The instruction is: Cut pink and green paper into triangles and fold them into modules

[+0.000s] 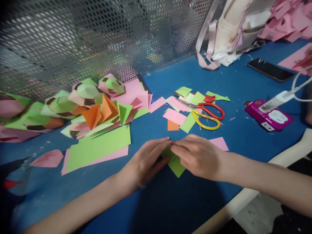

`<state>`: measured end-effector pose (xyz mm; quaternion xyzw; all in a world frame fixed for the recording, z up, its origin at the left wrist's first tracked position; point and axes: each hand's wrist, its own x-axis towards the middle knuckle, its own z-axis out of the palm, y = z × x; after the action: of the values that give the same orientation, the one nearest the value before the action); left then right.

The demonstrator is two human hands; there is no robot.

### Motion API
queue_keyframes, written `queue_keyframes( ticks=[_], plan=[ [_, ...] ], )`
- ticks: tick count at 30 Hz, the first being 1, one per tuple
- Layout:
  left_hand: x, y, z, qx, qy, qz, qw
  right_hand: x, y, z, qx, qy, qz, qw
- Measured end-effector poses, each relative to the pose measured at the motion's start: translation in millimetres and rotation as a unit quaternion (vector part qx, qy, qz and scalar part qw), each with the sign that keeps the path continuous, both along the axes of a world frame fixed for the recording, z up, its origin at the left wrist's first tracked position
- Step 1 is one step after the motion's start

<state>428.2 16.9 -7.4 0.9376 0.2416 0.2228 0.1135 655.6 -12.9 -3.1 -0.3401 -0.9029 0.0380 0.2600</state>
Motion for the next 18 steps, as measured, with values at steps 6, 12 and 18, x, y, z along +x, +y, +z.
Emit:
queue_keyframes(
  ticks=[6,12,18],
  plan=[
    [4,-4,-3.7,-0.086,0.02,0.057,0.994,51,23,8.3,0.027,-0.173,-0.211,0.962],
    [1,10,14.3,-0.332,-0.077,0.131,0.931,77,43,-8.3,-0.051,-0.214,-0.276,0.936],
    [-3,27,26.2,-0.573,-0.332,0.204,0.721,80,55,0.2,-0.086,-0.175,-0.298,0.935]
  ],
)
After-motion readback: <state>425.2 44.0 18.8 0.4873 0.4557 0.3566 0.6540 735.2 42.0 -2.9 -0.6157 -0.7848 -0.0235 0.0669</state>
